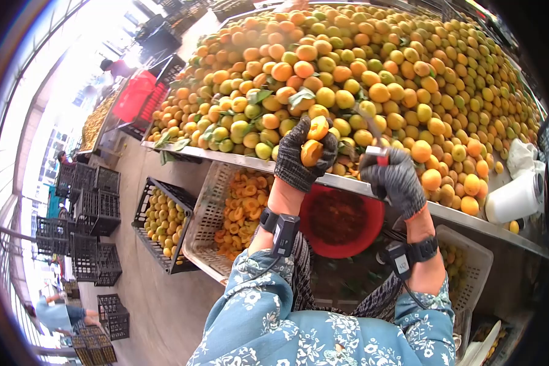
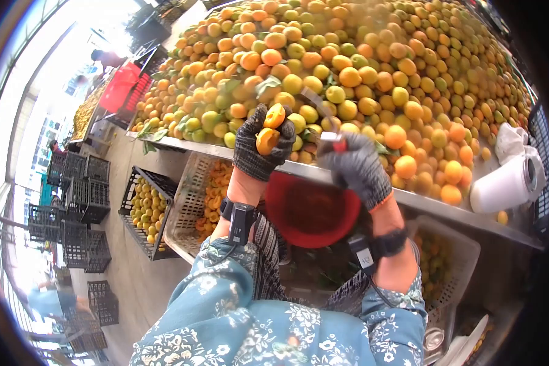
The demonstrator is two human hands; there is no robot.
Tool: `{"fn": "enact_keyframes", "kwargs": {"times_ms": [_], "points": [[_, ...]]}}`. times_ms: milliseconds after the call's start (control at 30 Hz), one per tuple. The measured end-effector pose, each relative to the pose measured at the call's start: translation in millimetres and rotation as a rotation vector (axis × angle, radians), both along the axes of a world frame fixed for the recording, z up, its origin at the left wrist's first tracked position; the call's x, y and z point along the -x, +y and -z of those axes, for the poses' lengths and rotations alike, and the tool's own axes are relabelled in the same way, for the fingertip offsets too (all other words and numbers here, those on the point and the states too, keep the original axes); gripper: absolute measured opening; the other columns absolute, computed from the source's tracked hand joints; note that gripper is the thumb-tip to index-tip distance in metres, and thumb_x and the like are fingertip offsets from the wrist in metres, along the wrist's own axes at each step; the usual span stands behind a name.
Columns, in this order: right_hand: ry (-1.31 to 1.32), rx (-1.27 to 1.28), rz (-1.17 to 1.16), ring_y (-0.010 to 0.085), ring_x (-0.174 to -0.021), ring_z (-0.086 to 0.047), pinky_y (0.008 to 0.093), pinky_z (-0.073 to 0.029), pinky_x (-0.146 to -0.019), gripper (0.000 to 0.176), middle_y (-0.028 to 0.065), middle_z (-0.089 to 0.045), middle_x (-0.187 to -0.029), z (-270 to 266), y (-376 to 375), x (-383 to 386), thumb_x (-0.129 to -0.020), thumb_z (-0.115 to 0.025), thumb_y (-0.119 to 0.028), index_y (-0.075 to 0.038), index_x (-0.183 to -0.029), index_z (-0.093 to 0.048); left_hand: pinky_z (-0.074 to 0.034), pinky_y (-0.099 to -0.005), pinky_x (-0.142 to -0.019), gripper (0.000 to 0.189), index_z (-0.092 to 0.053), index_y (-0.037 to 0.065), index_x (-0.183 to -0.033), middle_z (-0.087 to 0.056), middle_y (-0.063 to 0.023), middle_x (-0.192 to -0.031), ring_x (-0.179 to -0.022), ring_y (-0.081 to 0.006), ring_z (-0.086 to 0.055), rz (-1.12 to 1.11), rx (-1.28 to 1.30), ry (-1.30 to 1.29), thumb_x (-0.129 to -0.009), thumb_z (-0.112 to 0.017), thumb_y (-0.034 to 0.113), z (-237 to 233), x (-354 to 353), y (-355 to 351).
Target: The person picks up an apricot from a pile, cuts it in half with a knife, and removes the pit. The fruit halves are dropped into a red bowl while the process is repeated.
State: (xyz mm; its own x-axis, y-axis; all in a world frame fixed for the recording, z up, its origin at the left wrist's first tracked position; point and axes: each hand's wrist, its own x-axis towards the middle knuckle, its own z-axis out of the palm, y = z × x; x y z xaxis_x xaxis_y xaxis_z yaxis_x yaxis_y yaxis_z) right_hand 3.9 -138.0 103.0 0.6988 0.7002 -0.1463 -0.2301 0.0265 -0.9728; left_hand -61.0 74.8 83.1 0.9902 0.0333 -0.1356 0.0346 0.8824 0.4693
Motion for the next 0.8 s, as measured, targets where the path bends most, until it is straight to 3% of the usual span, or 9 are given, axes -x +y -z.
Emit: {"fn": "enact_keyframes", "kwargs": {"times_ms": [33,100,133,167,367,433,633,767,800], "points": [[-0.146,0.041,-0.071,0.0082,-0.046,-0.053,0.0225,-0.041,-0.044,0.011,-0.0007,-0.057,-0.059,-1,4,8,-0.074,-0.07,-0.009,-0.004,-0.082,-0.067,-0.05,-0.0289,-0.05,0.044,-0.058,0.002,-0.104,-0.063,-0.0121,-0.081,-0.064,-0.0216,-0.061,0.014,0.068,-0.024,-0.094,-0.052,0.045,2,2,9],[-0.64,0.332,-0.229,0.0131,-0.068,-0.061,0.03,-0.05,-0.065,0.014,0.0043,-0.061,-0.068,13,11,9,-0.075,-0.071,-0.013,-0.007,-0.087,-0.067,-0.053,-0.0314,-0.057,0.045,-0.06,0.003,-0.104,-0.064,-0.0119,-0.085,-0.075,-0.0234,-0.064,-0.071,0.133,-0.035,-0.094,-0.051,0.045,-1,6,13],[-0.886,0.499,-0.134,0.0136,-0.067,-0.059,0.0315,-0.049,-0.066,0.016,0.0071,-0.059,-0.067,18,14,13,-0.074,-0.07,-0.011,-0.009,-0.09,-0.067,-0.053,-0.0338,-0.06,0.046,-0.059,0.002,-0.109,-0.064,-0.0126,-0.09,-0.081,-0.0244,-0.062,-0.097,0.199,-0.06,-0.093,-0.052,0.044,7,3,18],[-0.889,0.492,-0.141,0.0136,-0.067,-0.059,0.0315,-0.049,-0.066,0.016,0.0071,-0.059,-0.067,18,16,13,-0.074,-0.07,-0.011,-0.009,-0.09,-0.067,-0.052,-0.0362,-0.064,0.047,-0.059,0.001,-0.113,-0.064,-0.0132,-0.095,-0.087,-0.0253,-0.061,-0.123,0.267,-0.086,-0.093,-0.052,0.043,5,4,19],[0.025,-0.134,0.317,0.0056,-0.041,-0.045,0.0203,-0.033,-0.037,0.013,0.0028,-0.064,-0.069,13,10,-5,-0.077,-0.069,-0.008,-0.005,-0.089,-0.066,-0.055,-0.0347,-0.062,0.043,-0.061,0.004,-0.103,-0.064,-0.0127,-0.087,-0.076,-0.026,-0.063,-0.182,0.21,-0.06,-0.092,-0.055,0.046,-1,9,21],[0.024,-0.153,0.331,0.0063,-0.036,-0.044,0.0193,-0.031,-0.033,0.012,0.0042,-0.065,-0.069,19,10,-11,-0.077,-0.069,-0.008,-0.005,-0.089,-0.066,-0.054,-0.0338,-0.06,0.045,-0.059,0.001,-0.107,-0.063,-0.0135,-0.091,-0.082,-0.0271,-0.061,-0.172,0.103,-0.063,-0.094,-0.052,0.044,7,13,31],[-0.03,-0.202,0.309,0.0045,-0.043,-0.047,0.0182,-0.033,-0.037,0.015,-0.001,-0.061,-0.066,21,17,-4,-0.076,-0.072,-0.009,-0.006,-0.09,-0.067,-0.052,-0.0297,-0.052,0.042,-0.059,0.002,-0.104,-0.064,-0.0126,-0.084,-0.069,-0.023,-0.063,-0.232,0.048,-0.01,-0.094,-0.053,0.042,-1,39,28],[-0.268,-0.099,0.243,0.0054,-0.064,-0.056,0.0211,-0.044,-0.054,0.011,-0.0024,-0.061,-0.073,17,31,22,-0.081,-0.064,-0.005,-0.003,-0.092,-0.068,-0.053,-0.0301,-0.051,0.046,-0.06,0.007,-0.105,-0.067,-0.0134,-0.091,-0.066,-0.0203,-0.064,-0.198,-0.105,0.078,-0.094,-0.047,0.049,4,43,12],[-0.466,-0.048,0.205,0.0078,-0.071,-0.059,0.0247,-0.048,-0.062,0.017,0.0008,-0.065,-0.077,19,30,25,-0.08,-0.06,-0.001,0.0,-0.096,-0.068,-0.055,-0.0314,-0.058,0.042,-0.06,0.008,-0.106,-0.067,-0.0135,-0.094,-0.071,-0.0195,-0.065,-0.025,0.018,-0.093,-0.093,-0.052,0.046,11,41,13]]}}
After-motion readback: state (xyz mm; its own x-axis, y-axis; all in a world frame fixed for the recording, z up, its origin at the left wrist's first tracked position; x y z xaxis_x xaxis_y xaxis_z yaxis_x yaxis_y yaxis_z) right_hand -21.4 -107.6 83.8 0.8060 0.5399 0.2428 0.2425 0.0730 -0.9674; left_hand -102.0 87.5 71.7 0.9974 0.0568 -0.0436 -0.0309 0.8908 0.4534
